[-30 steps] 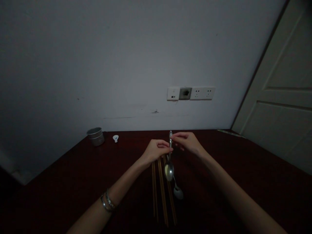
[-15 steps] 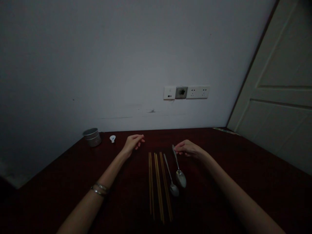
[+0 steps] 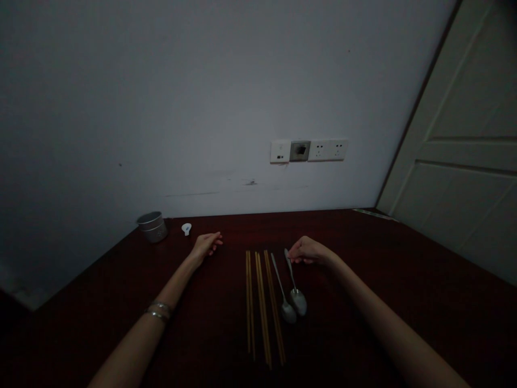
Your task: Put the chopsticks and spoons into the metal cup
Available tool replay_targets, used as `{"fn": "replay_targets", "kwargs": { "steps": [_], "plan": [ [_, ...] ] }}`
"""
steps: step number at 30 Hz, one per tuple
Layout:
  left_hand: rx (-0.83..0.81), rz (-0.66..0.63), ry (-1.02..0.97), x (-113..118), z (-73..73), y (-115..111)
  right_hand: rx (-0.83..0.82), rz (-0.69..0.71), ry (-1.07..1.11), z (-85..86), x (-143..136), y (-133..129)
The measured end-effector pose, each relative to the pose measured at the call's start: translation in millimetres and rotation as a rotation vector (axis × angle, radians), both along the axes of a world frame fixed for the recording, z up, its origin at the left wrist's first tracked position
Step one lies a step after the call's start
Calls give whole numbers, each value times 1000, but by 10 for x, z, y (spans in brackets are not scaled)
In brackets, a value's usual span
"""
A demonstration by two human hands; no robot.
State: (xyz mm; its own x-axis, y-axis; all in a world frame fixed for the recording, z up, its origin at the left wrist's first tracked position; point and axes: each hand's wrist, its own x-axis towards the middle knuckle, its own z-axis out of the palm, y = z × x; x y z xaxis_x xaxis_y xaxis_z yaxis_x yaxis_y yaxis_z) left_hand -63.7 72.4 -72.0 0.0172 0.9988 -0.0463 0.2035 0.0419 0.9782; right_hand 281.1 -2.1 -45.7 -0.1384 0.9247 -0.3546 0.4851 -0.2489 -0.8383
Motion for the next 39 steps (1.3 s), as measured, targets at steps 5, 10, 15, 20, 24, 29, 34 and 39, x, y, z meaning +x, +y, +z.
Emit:
{"fn": "replay_targets", "kwargs": {
  "steps": [5,10,15,20,24,29,34,39],
  "plan": [
    [4,-13,11,25,11,-25,6,39,-95,-46,-19,39],
    [5,-25,15,26,4,-25,-23,25,-152,-8,-68,26],
    [15,-43,13,20,-5,-23,-19,18,-178,21,-84,8],
    [27,-38,20,16,-37,-19,6,57,-180,31,-50,-8],
    [38,-40,26,14,-48,-16,-1,59,-168,18,-39,-3],
    [36,-38,34,22,-32,-20,-10,28,-193,17,-78,-8],
    [34,-46,45,23,-40,-12,-21,14,-218,61,-121,-30],
    [43,-53,44,14,-52,-4,-36,18,-219,85,-123,-42]
  ]
}}
